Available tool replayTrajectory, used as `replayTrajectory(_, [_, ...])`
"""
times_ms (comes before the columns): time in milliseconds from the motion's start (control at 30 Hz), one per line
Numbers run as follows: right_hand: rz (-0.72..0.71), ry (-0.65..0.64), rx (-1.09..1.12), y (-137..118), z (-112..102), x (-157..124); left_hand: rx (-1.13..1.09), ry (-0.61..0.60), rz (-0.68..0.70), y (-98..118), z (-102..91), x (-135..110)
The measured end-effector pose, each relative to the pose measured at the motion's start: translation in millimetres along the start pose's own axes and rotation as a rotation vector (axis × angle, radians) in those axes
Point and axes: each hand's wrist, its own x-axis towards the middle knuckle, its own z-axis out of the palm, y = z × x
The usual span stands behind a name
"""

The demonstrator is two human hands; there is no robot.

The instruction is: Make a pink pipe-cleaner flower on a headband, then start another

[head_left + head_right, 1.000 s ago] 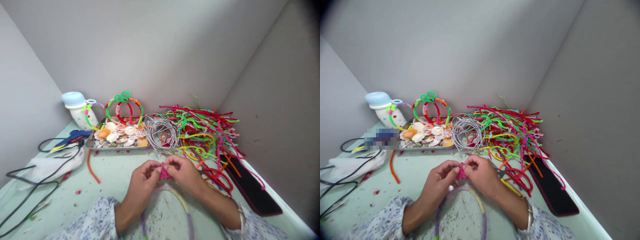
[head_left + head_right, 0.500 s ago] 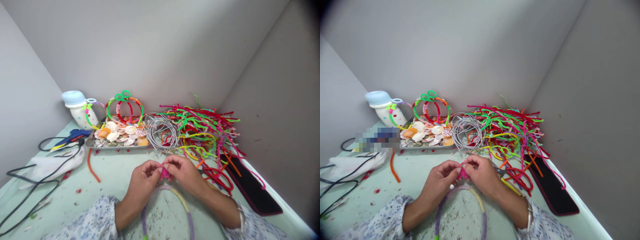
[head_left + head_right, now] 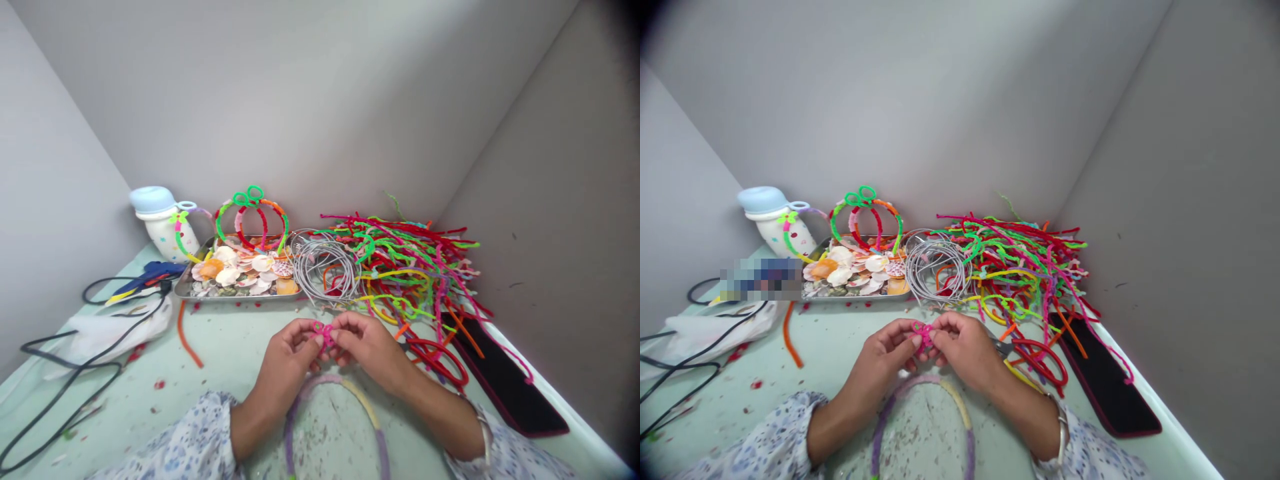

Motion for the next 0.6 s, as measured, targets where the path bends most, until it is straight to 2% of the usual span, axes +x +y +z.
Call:
replayTrajectory(100, [-0.011, -0.023, -0.027, -1, -2, 0, 0.014, -0.067, -0.008, -2, 0.3, -1])
replayTrajectory(167, [-0.036, -0.013, -0.073, -3, -6, 1, 0.021, -0.046, 0.016, -1, -0.5, -1])
replayTrajectory(233, [-0.121, 0.057, -0.197, -4, -11, 2, 0.037, 0.039, 0.067, 4, -2.6, -1])
replayTrajectory(300, [-0.276, 0.155, -0.403, -5, -16, 3, 0.057, 0.146, 0.132, 9, -6.0, 1])
replayTrajectory(367, [-0.436, 0.191, -0.61, -5, -18, 4, 0.063, 0.212, 0.182, 14, -10.2, 5])
replayTrajectory(467, [-0.537, 0.101, -0.824, -4, -14, 3, 0.072, 0.262, 0.228, 16, -15.9, 11])
replayTrajectory(600, [-0.541, -0.005, -1.105, -3, 4, 6, 0.063, 0.272, 0.24, 11, -20.3, 16])
